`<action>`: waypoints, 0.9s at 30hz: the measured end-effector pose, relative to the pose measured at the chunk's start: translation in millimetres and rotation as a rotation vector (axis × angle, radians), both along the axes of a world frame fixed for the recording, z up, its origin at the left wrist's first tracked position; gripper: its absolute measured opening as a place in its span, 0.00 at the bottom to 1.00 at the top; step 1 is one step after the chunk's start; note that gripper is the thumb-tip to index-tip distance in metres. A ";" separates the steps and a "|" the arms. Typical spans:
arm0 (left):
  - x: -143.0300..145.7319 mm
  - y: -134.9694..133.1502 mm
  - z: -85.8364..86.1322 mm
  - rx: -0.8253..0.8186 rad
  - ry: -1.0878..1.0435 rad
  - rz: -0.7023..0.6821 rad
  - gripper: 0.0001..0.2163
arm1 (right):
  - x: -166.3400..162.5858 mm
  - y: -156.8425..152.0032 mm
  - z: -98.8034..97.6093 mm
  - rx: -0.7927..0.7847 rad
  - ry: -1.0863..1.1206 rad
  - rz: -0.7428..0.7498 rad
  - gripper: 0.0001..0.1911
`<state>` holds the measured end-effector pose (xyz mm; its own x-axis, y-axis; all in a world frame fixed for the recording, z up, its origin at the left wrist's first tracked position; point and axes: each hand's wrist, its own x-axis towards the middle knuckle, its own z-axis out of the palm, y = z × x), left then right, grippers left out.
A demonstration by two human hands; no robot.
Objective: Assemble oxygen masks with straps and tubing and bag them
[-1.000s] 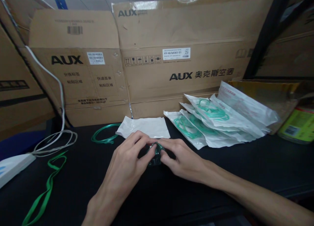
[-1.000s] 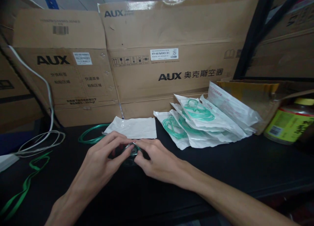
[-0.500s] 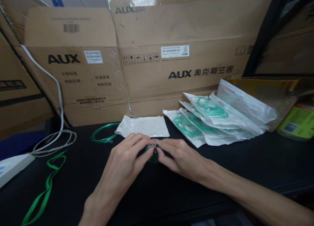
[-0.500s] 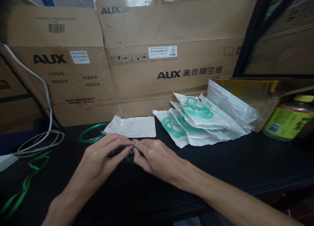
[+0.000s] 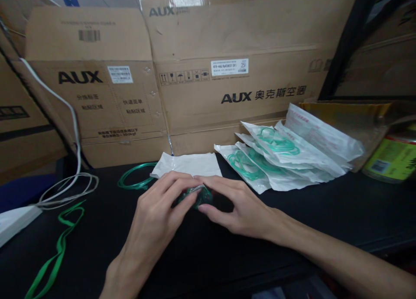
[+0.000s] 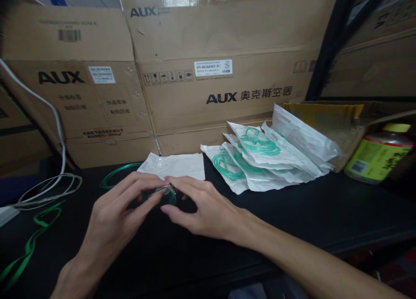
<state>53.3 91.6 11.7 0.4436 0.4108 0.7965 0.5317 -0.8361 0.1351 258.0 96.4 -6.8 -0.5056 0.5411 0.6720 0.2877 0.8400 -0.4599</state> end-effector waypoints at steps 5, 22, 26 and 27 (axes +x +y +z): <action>-0.2 -5.3 5.0 0.064 -0.039 -0.048 0.09 | -1.1 -6.0 10.9 -0.300 0.153 0.204 0.28; 1.1 -5.8 1.9 0.195 -0.141 0.047 0.07 | -5.2 -6.6 5.2 -0.591 0.360 0.421 0.31; 0.8 -4.5 0.9 0.216 -0.121 0.073 0.09 | -5.8 -5.8 4.2 -0.607 0.374 0.416 0.30; 0.6 -4.3 0.7 0.214 -0.109 0.082 0.09 | -5.9 -5.4 4.2 -0.620 0.382 0.423 0.30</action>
<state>53.8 87.2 12.4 0.3223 0.2587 0.9106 0.5910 -0.8065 0.0199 252.0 91.0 -2.7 -0.5470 0.6847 0.4817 -0.2639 0.4050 -0.8754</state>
